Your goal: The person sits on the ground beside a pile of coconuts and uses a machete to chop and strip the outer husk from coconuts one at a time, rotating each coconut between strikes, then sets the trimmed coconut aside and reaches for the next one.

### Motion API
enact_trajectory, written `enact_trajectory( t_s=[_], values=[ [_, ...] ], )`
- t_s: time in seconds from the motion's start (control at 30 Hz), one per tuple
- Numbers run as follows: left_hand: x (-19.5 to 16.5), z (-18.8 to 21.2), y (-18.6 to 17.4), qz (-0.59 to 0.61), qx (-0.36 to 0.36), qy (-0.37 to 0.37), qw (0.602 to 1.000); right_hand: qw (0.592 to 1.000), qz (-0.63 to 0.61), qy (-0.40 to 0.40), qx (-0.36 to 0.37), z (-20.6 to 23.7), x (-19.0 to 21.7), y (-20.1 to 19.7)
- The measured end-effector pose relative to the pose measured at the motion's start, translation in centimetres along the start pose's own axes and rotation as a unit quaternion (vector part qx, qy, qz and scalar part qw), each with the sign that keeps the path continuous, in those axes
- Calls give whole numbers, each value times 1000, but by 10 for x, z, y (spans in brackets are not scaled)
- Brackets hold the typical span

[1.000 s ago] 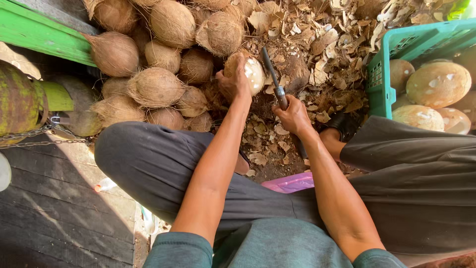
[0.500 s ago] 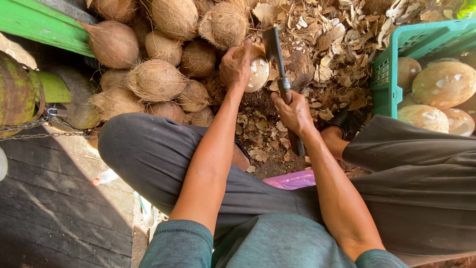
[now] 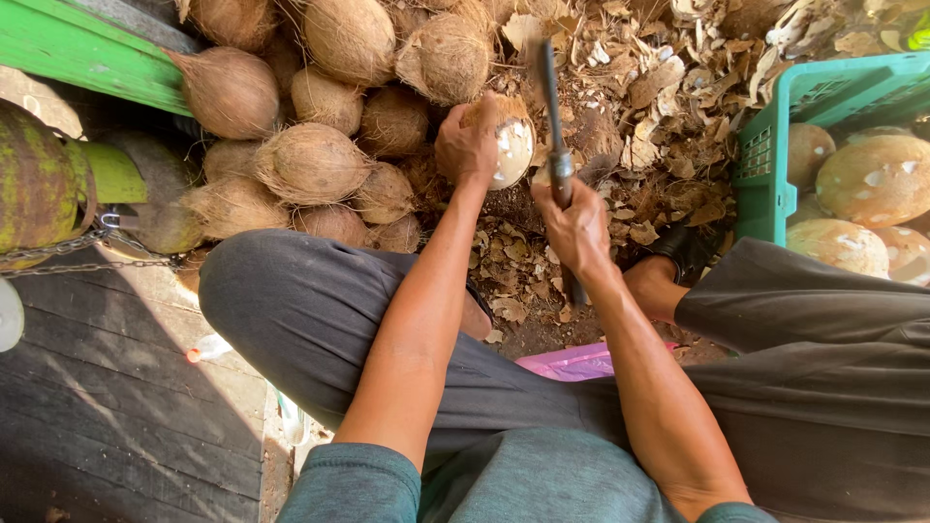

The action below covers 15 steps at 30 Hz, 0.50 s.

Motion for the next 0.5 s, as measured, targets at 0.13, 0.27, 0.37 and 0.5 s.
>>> enact_trajectory(
  t_s=[0.13,0.27,0.37,0.5],
  values=[
    [7,3,3,0,13,-49,999,992,-47,-114,-31,-2,4,-6],
    [-5,6,-5,27,0,-23,999,977,63,197,45,-6,-17,0],
    [-15,9,-14,63,1,-2,998,990,86,110,1,-8,-6,-5],
    [-6,18,-18,62,-26,-12,998,993,-119,-15,-5,-3,2,-9]
  ],
)
Point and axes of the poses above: each hand's wrist, its own z-axis away from the middle knuckle, its own y-axis out of the palm, x = y × z, the point moved 4 cm from there along -z, towards the middle knuckle, and after that the axes turned 12 degrees about -z, right-handed, at the moved point
